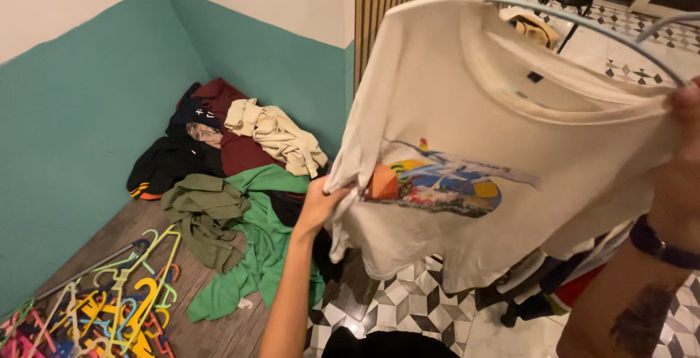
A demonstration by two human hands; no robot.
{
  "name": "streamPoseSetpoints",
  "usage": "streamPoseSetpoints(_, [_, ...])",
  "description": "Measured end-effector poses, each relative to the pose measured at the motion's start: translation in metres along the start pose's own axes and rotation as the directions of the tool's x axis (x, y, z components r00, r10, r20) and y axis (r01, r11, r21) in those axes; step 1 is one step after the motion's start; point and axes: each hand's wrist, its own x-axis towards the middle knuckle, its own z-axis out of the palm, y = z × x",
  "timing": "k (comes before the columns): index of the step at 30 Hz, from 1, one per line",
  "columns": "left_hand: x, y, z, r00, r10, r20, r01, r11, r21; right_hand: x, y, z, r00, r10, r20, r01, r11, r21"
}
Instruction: The person picks up a white t-shirt, places it on a hanger, and hangs it on a clothing rack. Then the person picks up a green shirt, places it on a hanger, and hangs it on the same rack.
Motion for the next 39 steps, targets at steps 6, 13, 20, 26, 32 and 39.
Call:
streamPoseSetpoints(6, [-0.017,-0.049,-0.045,0.931,-0.215,-0.295,0.225,0.974,-0.001,-0.011,0.028,-0.031,0.999,-0.015,-0.035,0.018,0.997,0.072])
streamPoseSetpoints(13, [0.0,0.056,0.015,0.801,0.355,-0.482,-0.128,0.889,0.441,-0.045,-0.026,-0.032,0.997,0.039,-0.073,-0.026,0.984,0.175])
streamPoseSetpoints(20, [0.006,0.161,0.115,0.825,0.533,-0.185,-0.434,0.809,0.396,-0.083,-0.031,-0.04,0.998,0.045,0.038,-0.049,0.993,0.111])
streamPoseSetpoints(26, [0.028,0.134,0.143,0.942,0.328,-0.068,-0.33,0.944,-0.021,-0.107,-0.024,-0.042,0.985,0.169,0.029,-0.172,0.969,0.18])
streamPoseSetpoints(32, [0.041,0.086,0.132,0.973,0.2,-0.114,-0.209,0.975,-0.077,-0.122,-0.002,-0.056,0.986,0.164,-0.037,-0.158,0.98,0.124])
streamPoseSetpoints(39, [0.049,0.054,0.092,0.963,0.229,-0.139,-0.185,0.944,0.271,-0.137,0.011,-0.079,0.97,0.22,-0.106,-0.204,0.969,0.137])
